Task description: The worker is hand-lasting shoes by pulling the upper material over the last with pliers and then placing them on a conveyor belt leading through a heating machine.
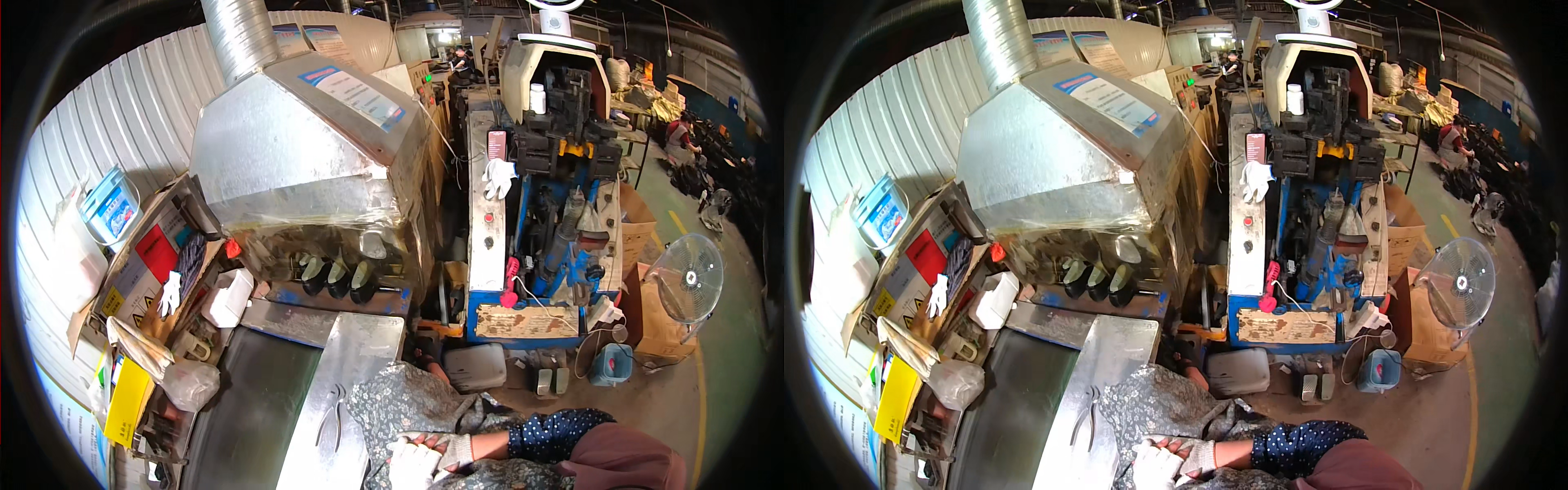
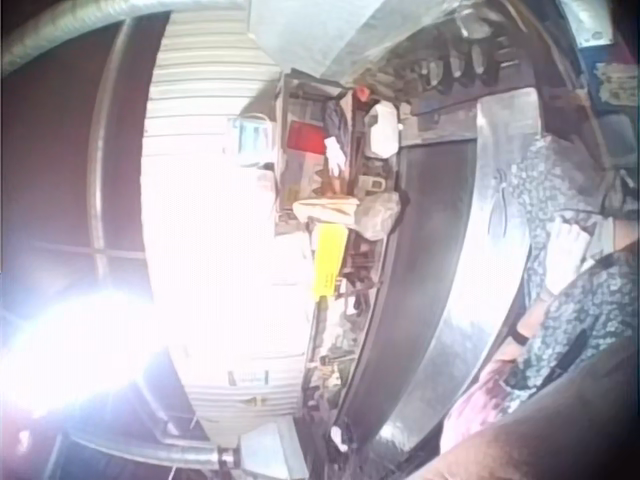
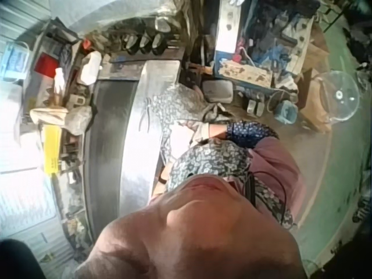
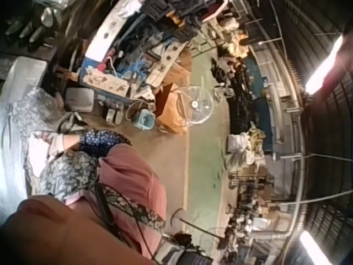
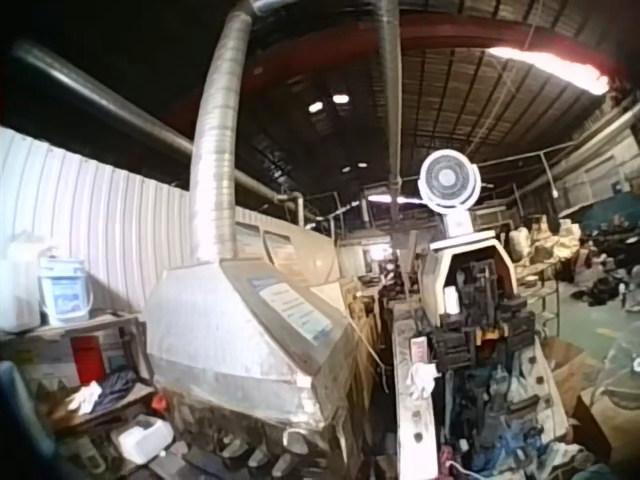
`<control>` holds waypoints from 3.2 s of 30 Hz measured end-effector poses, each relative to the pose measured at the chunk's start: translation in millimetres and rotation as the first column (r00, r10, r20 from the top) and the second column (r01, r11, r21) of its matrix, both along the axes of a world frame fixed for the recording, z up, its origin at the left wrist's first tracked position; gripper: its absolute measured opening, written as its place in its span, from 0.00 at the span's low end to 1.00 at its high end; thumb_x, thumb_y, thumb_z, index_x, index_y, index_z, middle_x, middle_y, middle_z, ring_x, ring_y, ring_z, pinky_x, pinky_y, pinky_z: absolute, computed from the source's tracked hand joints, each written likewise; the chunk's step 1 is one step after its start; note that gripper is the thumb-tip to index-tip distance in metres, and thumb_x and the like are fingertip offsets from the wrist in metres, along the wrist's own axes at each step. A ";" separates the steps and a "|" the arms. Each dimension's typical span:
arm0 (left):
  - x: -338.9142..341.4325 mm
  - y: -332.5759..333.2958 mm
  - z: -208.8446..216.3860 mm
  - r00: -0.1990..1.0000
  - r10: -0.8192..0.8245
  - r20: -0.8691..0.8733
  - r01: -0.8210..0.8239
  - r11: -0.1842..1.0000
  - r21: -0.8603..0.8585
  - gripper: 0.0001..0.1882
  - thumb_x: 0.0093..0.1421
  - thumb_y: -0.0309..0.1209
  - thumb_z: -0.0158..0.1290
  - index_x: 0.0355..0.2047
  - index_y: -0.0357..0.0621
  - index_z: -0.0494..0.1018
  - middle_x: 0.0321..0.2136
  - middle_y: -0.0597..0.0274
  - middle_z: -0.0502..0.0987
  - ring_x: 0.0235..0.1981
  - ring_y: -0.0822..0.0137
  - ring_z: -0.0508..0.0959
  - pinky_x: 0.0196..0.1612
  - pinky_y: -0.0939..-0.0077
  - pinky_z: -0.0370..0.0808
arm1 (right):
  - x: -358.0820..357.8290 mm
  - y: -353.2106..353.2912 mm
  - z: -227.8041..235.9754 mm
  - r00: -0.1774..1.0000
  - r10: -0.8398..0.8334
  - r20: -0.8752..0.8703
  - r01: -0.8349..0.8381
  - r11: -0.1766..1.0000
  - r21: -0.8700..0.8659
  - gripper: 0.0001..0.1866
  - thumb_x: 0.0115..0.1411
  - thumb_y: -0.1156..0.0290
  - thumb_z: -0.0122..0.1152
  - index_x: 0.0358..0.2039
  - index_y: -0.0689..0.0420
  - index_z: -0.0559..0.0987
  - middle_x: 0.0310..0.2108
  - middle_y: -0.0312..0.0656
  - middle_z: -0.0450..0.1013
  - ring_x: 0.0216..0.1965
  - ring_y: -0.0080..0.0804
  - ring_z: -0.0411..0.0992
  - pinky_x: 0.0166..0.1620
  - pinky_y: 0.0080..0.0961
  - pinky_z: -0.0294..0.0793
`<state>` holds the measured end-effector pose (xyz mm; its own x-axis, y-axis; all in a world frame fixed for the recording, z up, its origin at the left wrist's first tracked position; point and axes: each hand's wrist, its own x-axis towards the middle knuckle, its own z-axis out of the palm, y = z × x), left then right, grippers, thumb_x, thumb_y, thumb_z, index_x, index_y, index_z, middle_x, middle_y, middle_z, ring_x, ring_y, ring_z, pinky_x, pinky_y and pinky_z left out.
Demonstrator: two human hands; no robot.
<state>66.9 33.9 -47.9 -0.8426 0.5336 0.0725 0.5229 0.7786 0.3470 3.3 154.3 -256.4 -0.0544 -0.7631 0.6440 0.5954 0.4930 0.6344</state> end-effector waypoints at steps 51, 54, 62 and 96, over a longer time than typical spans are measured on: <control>-2.7 17.2 -38.7 0.925 0.182 -0.334 -0.098 0.963 0.252 0.16 0.52 0.39 0.60 0.36 0.42 0.74 0.32 0.48 0.73 0.39 0.41 0.73 0.57 0.44 0.68 | -127.2 323.7 165.1 0.553 0.628 0.548 0.806 -0.236 -0.543 0.48 0.56 0.64 0.64 0.70 0.62 0.46 0.55 0.60 0.69 0.50 0.55 0.74 0.51 0.44 0.75; -3.3 9.5 -45.0 0.938 0.143 -0.317 -0.069 0.970 0.232 0.17 0.52 0.39 0.61 0.38 0.42 0.75 0.33 0.47 0.73 0.41 0.40 0.74 0.58 0.43 0.67 | -137.0 337.1 141.4 0.691 0.634 0.349 0.661 -0.357 -0.660 0.42 0.56 0.69 0.57 0.70 0.55 0.50 0.34 0.60 0.77 0.39 0.57 0.77 0.45 0.45 0.74; 1.0 -4.4 -45.6 0.957 0.107 -0.269 -0.039 0.968 0.248 0.21 0.51 0.42 0.64 0.40 0.41 0.76 0.39 0.44 0.77 0.45 0.39 0.74 0.57 0.42 0.68 | -149.5 401.4 57.3 0.620 0.420 -0.663 0.468 -0.876 -0.117 0.21 0.62 0.66 0.56 0.56 0.49 0.69 0.25 0.45 0.73 0.20 0.42 0.68 0.23 0.45 0.67; -22.1 19.4 -31.0 0.998 0.048 -0.027 -0.050 0.995 -0.082 0.29 0.55 0.40 0.57 0.56 0.41 0.70 0.48 0.43 0.74 0.49 0.41 0.72 0.56 0.42 0.66 | -182.2 388.5 75.8 0.766 0.532 -0.362 0.524 -0.842 -0.130 0.09 0.58 0.73 0.57 0.27 0.67 0.74 0.16 0.48 0.71 0.14 0.39 0.70 0.16 0.33 0.66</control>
<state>44.9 53.2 -78.9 -0.8664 0.4968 0.0513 0.4911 0.8288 0.2680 -178.9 542.7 -180.6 -0.6819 0.5558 -0.4756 0.4769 -0.1552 -0.8651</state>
